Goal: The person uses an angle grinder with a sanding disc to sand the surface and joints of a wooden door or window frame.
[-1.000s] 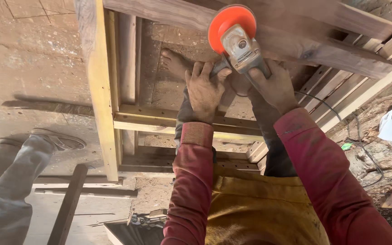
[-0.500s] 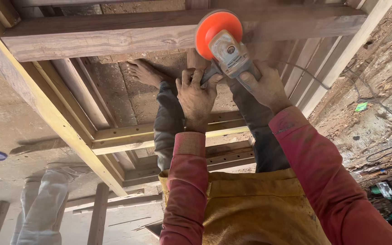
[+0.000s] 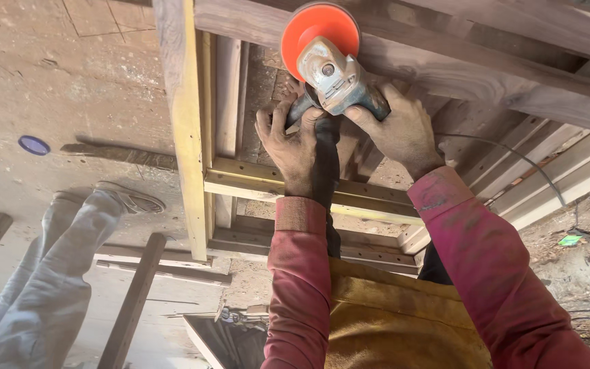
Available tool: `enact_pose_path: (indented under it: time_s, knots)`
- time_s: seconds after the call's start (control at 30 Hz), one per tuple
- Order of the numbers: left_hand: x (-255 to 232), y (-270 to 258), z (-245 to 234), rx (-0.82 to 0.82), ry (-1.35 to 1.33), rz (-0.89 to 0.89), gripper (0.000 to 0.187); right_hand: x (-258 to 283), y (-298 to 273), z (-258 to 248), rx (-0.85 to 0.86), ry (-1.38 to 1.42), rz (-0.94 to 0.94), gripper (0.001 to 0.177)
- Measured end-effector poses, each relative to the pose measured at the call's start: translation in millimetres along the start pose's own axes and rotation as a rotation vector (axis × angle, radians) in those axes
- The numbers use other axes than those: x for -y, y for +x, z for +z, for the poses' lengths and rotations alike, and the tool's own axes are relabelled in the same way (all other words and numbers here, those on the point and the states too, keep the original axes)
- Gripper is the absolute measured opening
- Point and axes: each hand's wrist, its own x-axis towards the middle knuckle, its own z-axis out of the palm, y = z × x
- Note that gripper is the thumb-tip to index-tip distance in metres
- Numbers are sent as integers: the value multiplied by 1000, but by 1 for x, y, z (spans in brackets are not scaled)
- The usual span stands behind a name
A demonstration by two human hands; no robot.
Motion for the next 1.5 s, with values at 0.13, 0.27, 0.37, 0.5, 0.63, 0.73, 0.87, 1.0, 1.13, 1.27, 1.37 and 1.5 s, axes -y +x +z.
enact_pose_path:
  time_s: [0.13,0.27,0.37,0.5,0.63,0.73,0.87,1.0,1.13,1.27,1.37,1.5]
  knots:
    - [25,28,-21,-133,-121,-81,51,54,16,17,-78,65,-267,68]
    - [49,56,-38,-196,-142,-105,55,101,37,31,-9,-71,-168,68]
    - [58,65,-44,-193,-157,-134,55,119,45,38,27,-115,-130,70]
    - [55,71,-40,-174,-98,-89,55,119,44,31,32,-46,-124,66]
    - [45,51,-37,-141,-102,-78,49,96,31,26,27,-73,-91,65]
    - [37,44,-26,-76,-82,-79,49,77,24,26,-23,41,-153,62]
    - [27,25,-10,-41,-22,-21,46,40,14,16,-48,94,-90,56]
    - [13,1,5,6,-21,-8,48,1,2,7,-17,41,-25,56]
    - [5,-18,23,17,-24,46,47,-34,-9,1,-73,45,-45,56]
    - [-8,-41,45,75,6,85,45,-70,-21,-11,-86,53,20,58]
    - [-19,-56,62,95,2,109,47,-92,-29,-25,-84,144,-10,58]
    - [-30,-76,83,107,42,171,48,-119,-42,-37,-126,199,15,63]
